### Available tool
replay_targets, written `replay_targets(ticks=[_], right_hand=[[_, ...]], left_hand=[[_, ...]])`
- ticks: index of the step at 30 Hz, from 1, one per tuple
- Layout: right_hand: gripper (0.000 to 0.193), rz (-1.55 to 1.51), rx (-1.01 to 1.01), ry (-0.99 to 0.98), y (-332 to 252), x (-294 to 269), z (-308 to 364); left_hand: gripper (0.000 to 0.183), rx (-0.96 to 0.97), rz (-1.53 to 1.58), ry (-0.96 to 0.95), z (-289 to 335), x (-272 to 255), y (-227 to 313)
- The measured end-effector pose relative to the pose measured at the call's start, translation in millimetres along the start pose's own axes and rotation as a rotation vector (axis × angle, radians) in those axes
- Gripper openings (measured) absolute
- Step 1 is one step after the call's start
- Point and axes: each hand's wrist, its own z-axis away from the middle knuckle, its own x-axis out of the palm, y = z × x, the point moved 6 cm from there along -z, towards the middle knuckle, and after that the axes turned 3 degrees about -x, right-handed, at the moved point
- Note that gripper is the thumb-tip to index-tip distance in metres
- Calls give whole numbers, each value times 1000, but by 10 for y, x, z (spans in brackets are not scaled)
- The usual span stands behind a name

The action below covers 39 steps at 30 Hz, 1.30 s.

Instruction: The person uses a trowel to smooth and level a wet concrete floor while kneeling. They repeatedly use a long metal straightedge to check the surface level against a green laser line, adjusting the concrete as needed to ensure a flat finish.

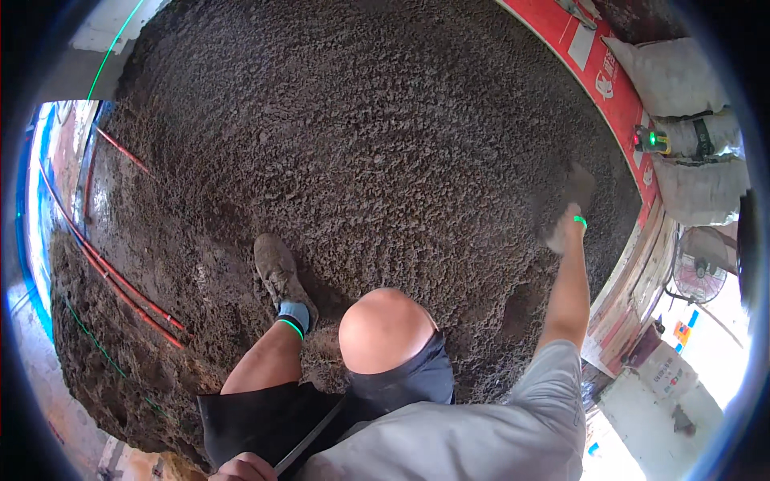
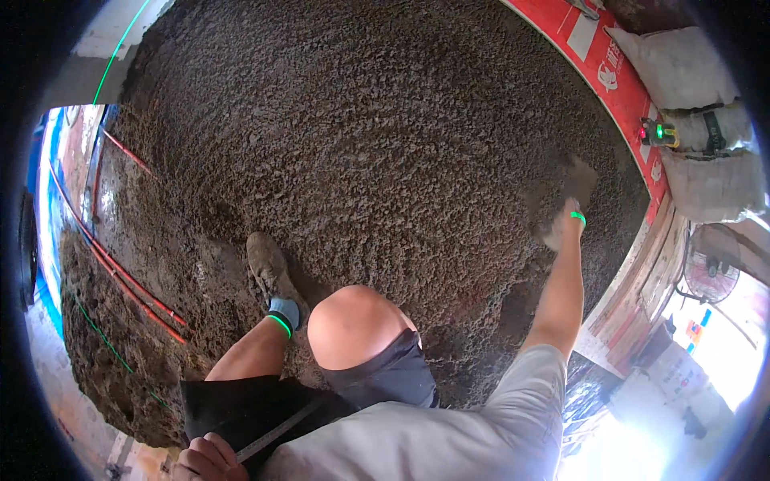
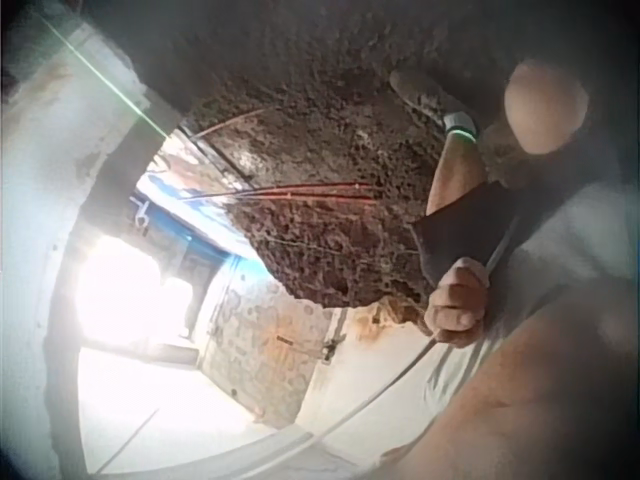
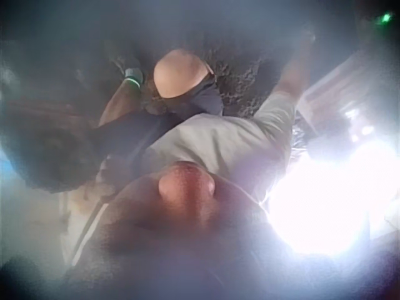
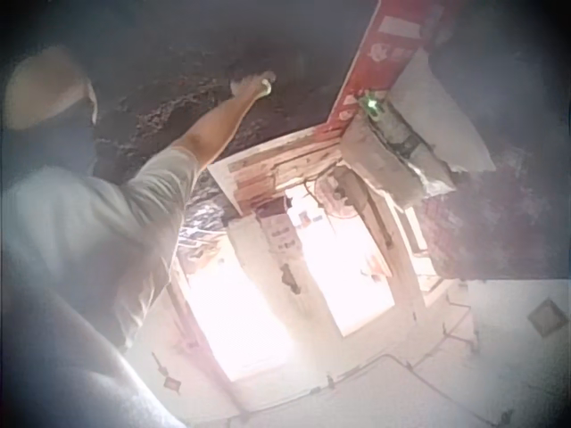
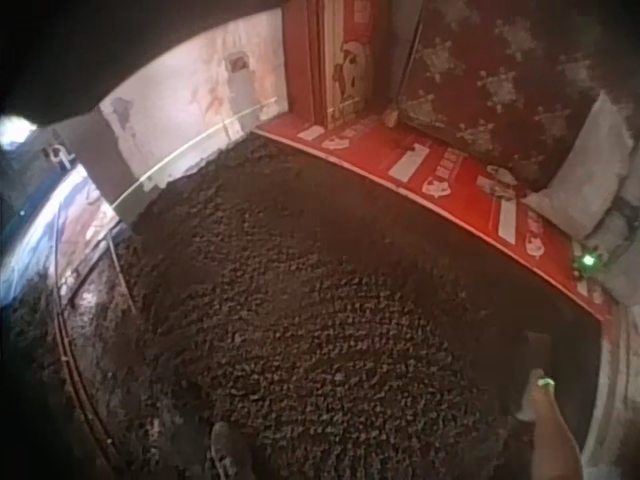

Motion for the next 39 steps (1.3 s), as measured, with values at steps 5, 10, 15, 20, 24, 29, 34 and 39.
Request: replay_targets(ticks=[5,10,15,20,24,29,34,39], right_hand=[[25,35,-57,179,217,-478,428],[34,134,35,-417,-951,1745,1816],[29,707,-173,-895,-770,2804,2885],[43,1078,-573,-1300,356,3008,4094],[42,1087,-353,-1567,985,2806,4577],[41,1038,-474,-1478,907,2868,4898],[41,890,-567,-1130,453,2877,4592],[37,532,-538,-609,-135,2566,3542]], left_hand=[[27,-53,-51,166,94,-52,1],[22,-49,-14,99,221,-111,95],[22,-56,-75,30,55,79,38],[24,-68,-101,1,-41,179,-25],[27,-76,-119,-4,-57,215,-31],[31,-79,-159,-8,-89,295,-47],[36,-84,-179,15,-96,344,-19],[38,-62,-154,-87,-116,505,-63]])
